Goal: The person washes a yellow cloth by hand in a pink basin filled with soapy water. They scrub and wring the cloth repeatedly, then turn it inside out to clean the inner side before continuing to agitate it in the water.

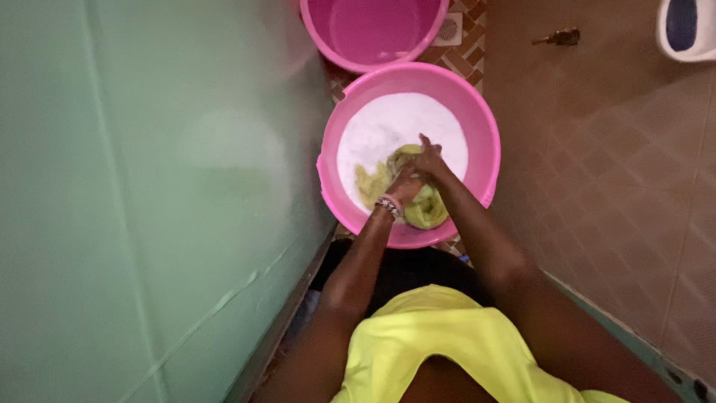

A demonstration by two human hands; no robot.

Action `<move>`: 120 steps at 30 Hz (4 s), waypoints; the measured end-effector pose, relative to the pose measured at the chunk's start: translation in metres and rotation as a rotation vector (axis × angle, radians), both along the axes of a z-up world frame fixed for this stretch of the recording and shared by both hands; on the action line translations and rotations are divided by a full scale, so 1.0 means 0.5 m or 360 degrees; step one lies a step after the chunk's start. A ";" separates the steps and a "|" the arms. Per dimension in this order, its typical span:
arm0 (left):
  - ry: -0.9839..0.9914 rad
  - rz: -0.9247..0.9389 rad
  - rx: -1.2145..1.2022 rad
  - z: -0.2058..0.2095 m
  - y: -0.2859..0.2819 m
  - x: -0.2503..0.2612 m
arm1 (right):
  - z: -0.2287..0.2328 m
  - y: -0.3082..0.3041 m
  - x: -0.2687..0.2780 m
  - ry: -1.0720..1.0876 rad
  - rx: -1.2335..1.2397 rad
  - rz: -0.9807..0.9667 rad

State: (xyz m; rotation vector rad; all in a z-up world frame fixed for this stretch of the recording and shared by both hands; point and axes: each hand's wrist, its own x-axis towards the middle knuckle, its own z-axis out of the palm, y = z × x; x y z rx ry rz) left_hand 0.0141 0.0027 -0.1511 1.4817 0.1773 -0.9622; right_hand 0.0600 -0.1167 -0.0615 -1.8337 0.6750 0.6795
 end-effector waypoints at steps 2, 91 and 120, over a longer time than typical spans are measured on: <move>0.0360 0.0258 -0.0348 0.027 0.016 0.007 | 0.009 0.005 0.012 -0.0167 -0.0313 0.0338; 0.0622 0.1139 0.0048 -0.079 0.074 -0.045 | -0.178 0.079 -0.148 -0.0827 -0.0783 0.0416; 0.0082 0.0780 -0.0213 -0.012 0.103 -0.091 | 0.067 0.010 -0.077 -0.0262 -0.0508 0.0931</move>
